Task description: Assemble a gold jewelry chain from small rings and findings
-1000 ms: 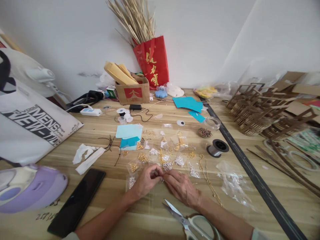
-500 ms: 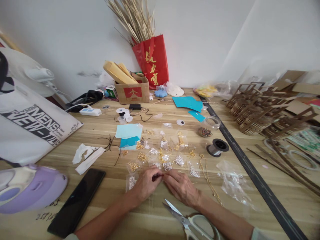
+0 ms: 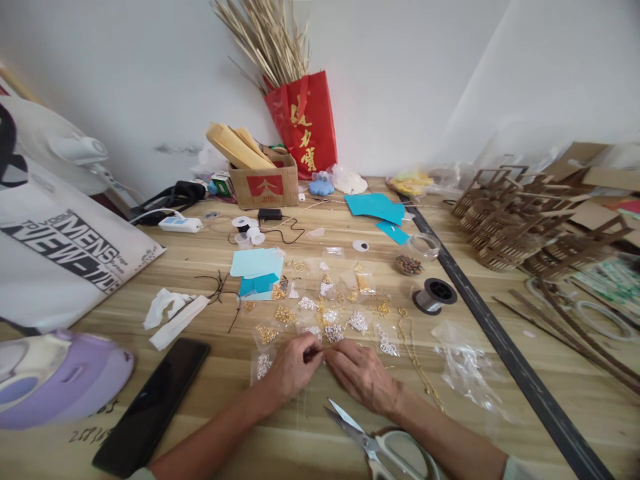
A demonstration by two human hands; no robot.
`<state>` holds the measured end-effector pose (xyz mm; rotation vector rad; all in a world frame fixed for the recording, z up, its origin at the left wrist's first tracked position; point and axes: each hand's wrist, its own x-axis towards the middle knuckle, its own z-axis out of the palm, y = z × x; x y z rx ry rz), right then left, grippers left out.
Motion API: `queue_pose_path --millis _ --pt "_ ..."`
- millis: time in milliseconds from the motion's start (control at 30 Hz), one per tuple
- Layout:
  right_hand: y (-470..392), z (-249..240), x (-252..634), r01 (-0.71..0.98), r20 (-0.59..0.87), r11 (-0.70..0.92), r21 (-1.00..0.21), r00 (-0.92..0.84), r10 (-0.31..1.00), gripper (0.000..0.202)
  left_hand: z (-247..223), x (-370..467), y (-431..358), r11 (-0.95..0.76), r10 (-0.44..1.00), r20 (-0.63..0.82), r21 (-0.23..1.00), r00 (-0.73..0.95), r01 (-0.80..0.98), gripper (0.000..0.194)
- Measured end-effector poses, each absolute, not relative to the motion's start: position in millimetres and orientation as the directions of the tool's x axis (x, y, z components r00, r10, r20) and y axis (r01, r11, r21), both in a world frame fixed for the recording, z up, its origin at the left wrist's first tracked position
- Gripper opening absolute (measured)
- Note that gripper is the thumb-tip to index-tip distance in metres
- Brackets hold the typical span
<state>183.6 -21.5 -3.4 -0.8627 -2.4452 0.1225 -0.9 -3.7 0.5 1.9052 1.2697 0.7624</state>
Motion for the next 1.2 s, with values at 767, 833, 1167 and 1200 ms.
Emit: queue_pose_path --millis 767,833,1167,1200 --pt "-19.6 -8.3 184.6 0.573 0.459 0.762 -0.301 -0.614 0.642 0.022 4.5 -6.8 5.3 -0.042 0.886 -0.119 0.942 0.448 0.332 0.016" --pt "-19.4 -7.5 184.2 0.57 0.463 0.764 -0.302 -0.613 0.64 0.021 3.8 -6.9 5.5 -0.015 0.882 -0.139 0.947 0.451 0.321 0.015" --pt "-20.4 -8.3 184.7 0.581 0.461 0.761 -0.289 -0.612 0.642 0.021 1.5 -8.0 4.3 0.046 0.875 -0.163 0.965 0.455 0.257 0.008" --pt "-20.4 -8.5 184.9 0.58 0.462 0.762 -0.289 -0.612 0.642 0.021 1.5 -7.9 4.3 0.048 0.874 -0.162 0.967 0.459 0.249 0.008"
